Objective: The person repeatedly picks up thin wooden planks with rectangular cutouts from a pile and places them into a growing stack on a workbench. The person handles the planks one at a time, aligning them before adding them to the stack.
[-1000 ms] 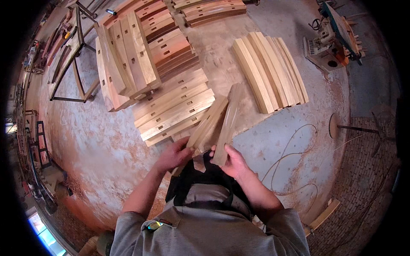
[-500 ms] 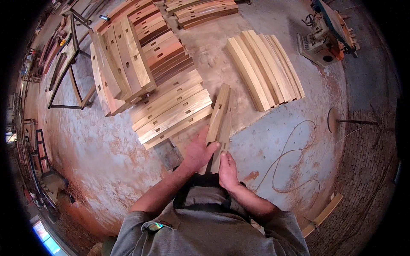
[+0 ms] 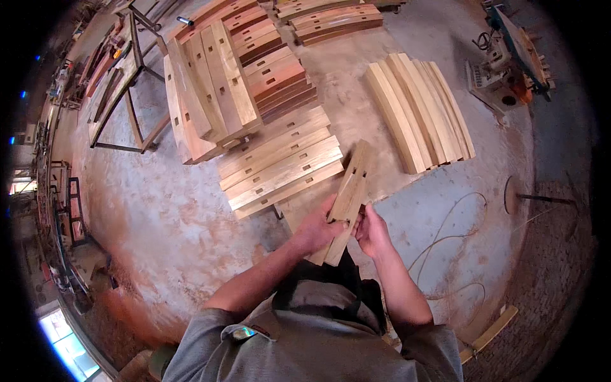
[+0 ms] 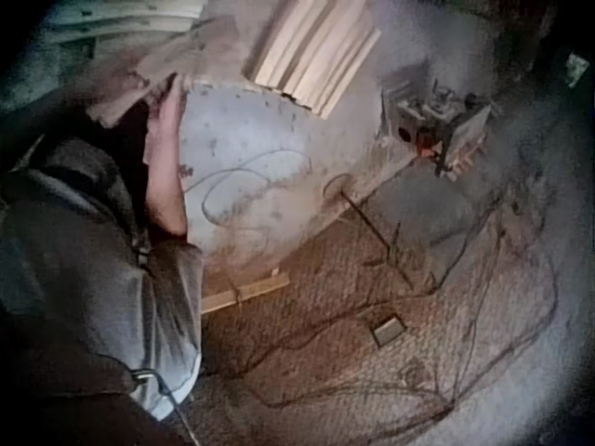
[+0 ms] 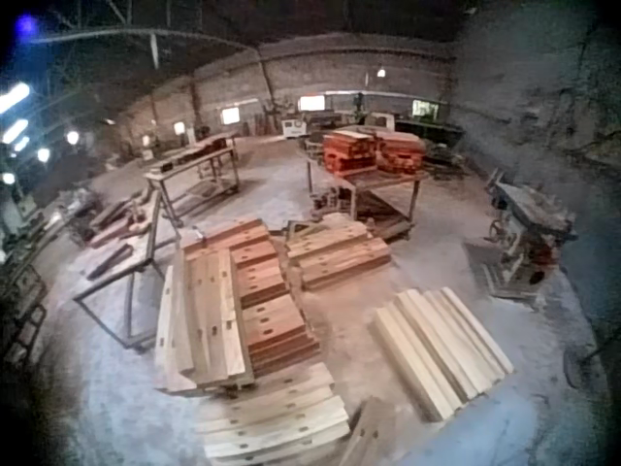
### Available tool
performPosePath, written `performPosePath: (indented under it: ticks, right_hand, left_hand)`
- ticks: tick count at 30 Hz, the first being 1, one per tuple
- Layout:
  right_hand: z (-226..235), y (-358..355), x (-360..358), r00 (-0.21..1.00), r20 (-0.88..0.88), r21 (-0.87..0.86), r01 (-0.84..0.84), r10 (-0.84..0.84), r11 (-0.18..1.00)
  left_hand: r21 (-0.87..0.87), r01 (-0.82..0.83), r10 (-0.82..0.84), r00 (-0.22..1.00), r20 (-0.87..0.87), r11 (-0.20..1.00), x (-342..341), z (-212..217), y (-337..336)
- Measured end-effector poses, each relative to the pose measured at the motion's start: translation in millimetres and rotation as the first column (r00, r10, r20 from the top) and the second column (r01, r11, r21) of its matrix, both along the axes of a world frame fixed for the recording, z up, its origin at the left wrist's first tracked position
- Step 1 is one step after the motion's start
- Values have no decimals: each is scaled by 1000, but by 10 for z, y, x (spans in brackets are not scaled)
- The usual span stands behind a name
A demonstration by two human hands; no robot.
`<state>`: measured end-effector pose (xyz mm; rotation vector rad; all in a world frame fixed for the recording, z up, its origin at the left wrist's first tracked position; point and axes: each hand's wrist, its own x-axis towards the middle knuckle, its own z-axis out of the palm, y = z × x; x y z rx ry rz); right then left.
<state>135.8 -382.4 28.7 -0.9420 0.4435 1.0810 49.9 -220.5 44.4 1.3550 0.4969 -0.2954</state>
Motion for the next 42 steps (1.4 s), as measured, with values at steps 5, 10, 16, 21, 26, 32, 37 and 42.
performPosePath:
  ticks: [5, 10, 16, 21, 26, 32, 37, 42]
  right_hand:
    - [-31, 284, 37, 954, -250, 124, 203, -167, 971]
    - [2, 347, -56, 945, -255, 254, 268, -203, 929]
    - [20, 411, -62, 920, -278, 152, 328, -278, 932]
    - [-2, 384, -57, 901, -332, 259, 372, -279, 891]
    - [10, 385, -84, 889, -341, 214, 390, -306, 895]
    - [-103, 532, -210, 913, -208, 143, 384, -352, 912]
    - [-38, 802, -315, 891, -187, 68, 432, -414, 899]
    - [-267, 800, -423, 922, -193, 67, 354, -336, 933]
  left_hand:
    - [79, 43, -45, 999, 15, 996, -19, 300, -14]
    - [87, 52, -59, 995, 78, 995, -93, 108, 22]
    - [78, 65, -64, 998, -19, 995, -101, 186, 126]
    - [870, -47, 3, 999, 53, 492, -325, 110, 671]
    - [901, -18, 57, 998, -7, 433, -462, 151, 1090]
    - [720, 182, -209, 977, -52, 670, -458, 526, 654]
    - [794, 340, -318, 928, -195, 504, -376, 598, 268]
    - [876, 191, -262, 962, -77, 443, -560, 304, 480]
